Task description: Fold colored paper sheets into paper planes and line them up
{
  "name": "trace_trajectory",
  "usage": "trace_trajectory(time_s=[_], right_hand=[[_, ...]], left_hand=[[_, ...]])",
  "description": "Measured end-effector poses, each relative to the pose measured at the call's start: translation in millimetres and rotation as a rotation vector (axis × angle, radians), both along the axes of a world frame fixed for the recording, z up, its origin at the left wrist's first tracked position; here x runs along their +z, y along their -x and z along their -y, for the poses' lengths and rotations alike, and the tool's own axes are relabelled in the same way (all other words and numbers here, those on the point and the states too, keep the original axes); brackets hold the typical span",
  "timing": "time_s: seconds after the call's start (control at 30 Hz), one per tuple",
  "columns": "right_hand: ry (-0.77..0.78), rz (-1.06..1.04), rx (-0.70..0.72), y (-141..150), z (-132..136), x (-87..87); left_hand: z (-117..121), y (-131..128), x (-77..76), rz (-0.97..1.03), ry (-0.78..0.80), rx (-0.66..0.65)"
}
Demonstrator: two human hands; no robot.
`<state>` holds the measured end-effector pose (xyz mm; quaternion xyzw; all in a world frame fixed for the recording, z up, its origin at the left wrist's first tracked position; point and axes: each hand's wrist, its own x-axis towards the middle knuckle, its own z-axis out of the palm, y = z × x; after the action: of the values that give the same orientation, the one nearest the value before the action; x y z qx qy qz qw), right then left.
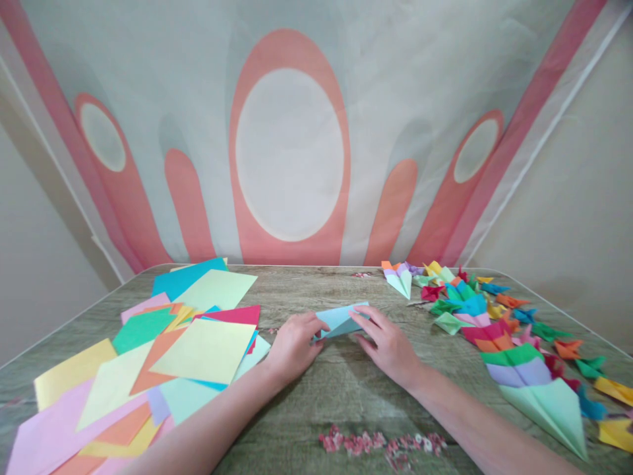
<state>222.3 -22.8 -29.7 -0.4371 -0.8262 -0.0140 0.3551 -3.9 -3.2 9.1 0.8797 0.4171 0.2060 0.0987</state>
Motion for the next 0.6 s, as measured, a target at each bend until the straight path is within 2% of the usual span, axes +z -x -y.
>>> trace_trajectory(time_s=[0.17, 0.33, 0.6], right_hand=[[-0.075, 0.037, 0.038, 1.6, 2.9, 1.9], [-0.056, 0.1, 0.049, -1.0, 0.3, 3.1], [0.025, 0.168, 0.031, -3.8, -0.9, 3.6]], left_hand=[[10.0, -4.8, 0.9, -0.147, -0.109, -0.121], [11.5, -4.4, 1.8, -0.149, -0.141, -0.186], [11.6, -3.4, -6.6, -0.224, -0.135, -0.172]])
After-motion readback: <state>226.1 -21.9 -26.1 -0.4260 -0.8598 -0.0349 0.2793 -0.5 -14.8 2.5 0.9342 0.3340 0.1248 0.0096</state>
